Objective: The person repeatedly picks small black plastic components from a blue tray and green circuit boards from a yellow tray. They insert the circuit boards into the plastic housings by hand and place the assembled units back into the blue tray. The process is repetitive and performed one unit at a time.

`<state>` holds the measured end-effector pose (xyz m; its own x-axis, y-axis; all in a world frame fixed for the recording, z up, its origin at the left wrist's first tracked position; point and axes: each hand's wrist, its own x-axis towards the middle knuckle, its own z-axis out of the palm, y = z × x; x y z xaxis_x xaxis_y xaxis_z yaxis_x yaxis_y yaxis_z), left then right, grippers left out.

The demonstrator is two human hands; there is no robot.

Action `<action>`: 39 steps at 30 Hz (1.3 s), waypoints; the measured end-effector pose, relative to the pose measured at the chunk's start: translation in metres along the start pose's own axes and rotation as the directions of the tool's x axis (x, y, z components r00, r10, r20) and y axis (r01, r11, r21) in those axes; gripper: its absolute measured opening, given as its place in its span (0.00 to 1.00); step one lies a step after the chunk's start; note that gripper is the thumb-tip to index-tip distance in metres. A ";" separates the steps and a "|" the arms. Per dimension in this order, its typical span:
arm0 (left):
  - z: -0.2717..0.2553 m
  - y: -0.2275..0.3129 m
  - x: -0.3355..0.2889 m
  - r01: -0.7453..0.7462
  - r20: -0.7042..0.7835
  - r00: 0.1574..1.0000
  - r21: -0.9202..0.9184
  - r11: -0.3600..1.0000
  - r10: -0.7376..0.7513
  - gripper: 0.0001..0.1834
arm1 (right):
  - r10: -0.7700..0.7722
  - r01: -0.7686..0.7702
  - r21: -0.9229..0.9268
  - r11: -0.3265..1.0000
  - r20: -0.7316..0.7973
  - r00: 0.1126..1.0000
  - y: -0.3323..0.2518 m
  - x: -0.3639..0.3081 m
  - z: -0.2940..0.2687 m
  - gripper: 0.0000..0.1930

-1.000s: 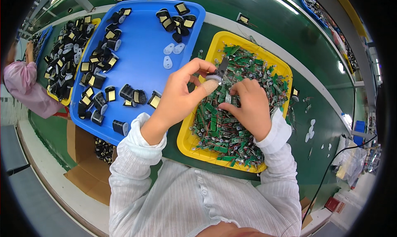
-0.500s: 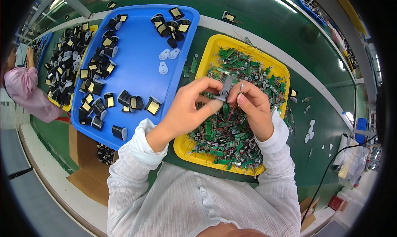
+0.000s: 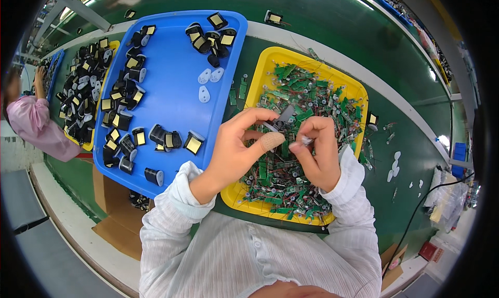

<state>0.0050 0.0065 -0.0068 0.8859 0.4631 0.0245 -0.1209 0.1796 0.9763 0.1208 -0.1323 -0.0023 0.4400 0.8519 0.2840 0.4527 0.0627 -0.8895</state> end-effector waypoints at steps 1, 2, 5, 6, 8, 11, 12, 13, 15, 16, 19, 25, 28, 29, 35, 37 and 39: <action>0.000 0.001 0.000 -0.013 0.002 1.000 0.019 1.000 0.013 0.16 | -0.021 0.021 0.033 0.999 0.000 1.000 0.004 -0.002 0.001 0.19; 0.000 0.001 0.000 -0.026 0.004 1.000 0.039 0.999 0.026 0.16 | -0.022 0.026 0.085 0.996 -0.042 0.999 0.004 -0.002 0.003 0.16; 0.000 0.003 0.001 -0.053 -0.002 0.999 0.132 0.990 0.054 0.16 | 0.011 -0.011 0.002 1.000 0.080 0.997 -0.003 0.003 -0.003 0.13; 0.000 0.003 0.001 -0.060 -0.003 0.998 0.165 0.985 0.061 0.16 | 0.043 -0.043 -0.006 0.999 0.067 0.997 -0.005 0.004 -0.002 0.11; 0.001 0.003 0.002 -0.073 -0.002 0.997 0.231 0.970 0.076 0.16 | 0.062 -0.063 -0.002 0.998 0.074 0.995 -0.006 0.007 -0.003 0.12; -0.001 0.002 0.004 -0.105 -0.026 0.993 0.302 0.947 0.119 0.16 | 0.115 -0.116 0.005 0.993 0.090 0.989 -0.004 0.009 -0.001 0.14; -0.001 0.002 0.004 -0.104 -0.032 0.992 0.306 0.946 0.119 0.16 | 0.158 -0.161 0.022 0.987 0.110 0.981 -0.005 0.009 -0.003 0.14; -0.001 0.003 0.003 -0.102 -0.039 0.992 0.310 0.945 0.120 0.16 | 0.200 -0.206 0.038 0.978 0.131 0.971 -0.006 0.009 -0.004 0.14; -0.001 0.004 0.003 -0.106 -0.038 0.992 0.310 0.945 0.124 0.16 | 0.273 -0.287 0.080 0.955 0.147 0.951 -0.009 0.008 -0.007 0.11; -0.001 0.004 0.004 -0.111 -0.031 0.992 0.306 0.946 0.126 0.16 | 0.279 -0.293 0.105 0.950 0.127 0.952 -0.007 0.007 -0.007 0.10; 0.001 0.004 0.003 -0.100 -0.018 0.994 0.293 0.951 0.110 0.16 | 0.214 -0.221 0.138 0.966 0.063 0.975 0.003 0.005 -0.002 0.06; -0.001 0.000 0.001 -0.065 -0.028 0.997 0.165 0.984 0.070 0.16 | -0.096 0.113 -0.232 0.966 0.084 0.992 0.005 0.014 -0.005 0.12; -0.002 -0.002 0.000 -0.061 -0.050 0.996 0.147 0.987 0.069 0.16 | 0.014 0.022 -0.261 0.965 0.135 0.991 -0.002 0.013 -0.007 0.21; -0.004 -0.002 0.000 -0.058 -0.063 0.996 0.148 0.987 0.068 0.16 | 0.065 -0.050 -0.104 0.993 0.154 0.986 0.000 0.013 -0.006 0.22; -0.007 -0.001 0.000 -0.109 -0.113 0.986 0.123 0.986 0.123 0.16 | 0.053 -0.073 0.355 0.932 0.066 0.996 0.007 0.010 0.004 0.17; -0.006 -0.001 -0.002 -0.138 -0.149 0.976 0.137 0.981 0.158 0.16 | 0.015 -0.026 0.373 0.927 0.033 0.999 0.014 0.006 0.005 0.12; -0.008 -0.001 0.001 -0.164 -0.142 0.973 0.143 0.976 0.184 0.15 | 0.114 -0.121 0.333 0.935 0.041 0.993 0.012 0.007 -0.001 0.08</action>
<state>0.0030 0.0136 -0.0095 0.7759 0.6067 0.1730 -0.1991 -0.0248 0.9797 0.1302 -0.1260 -0.0105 0.4567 0.8740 0.1660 0.1120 0.1286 -0.9854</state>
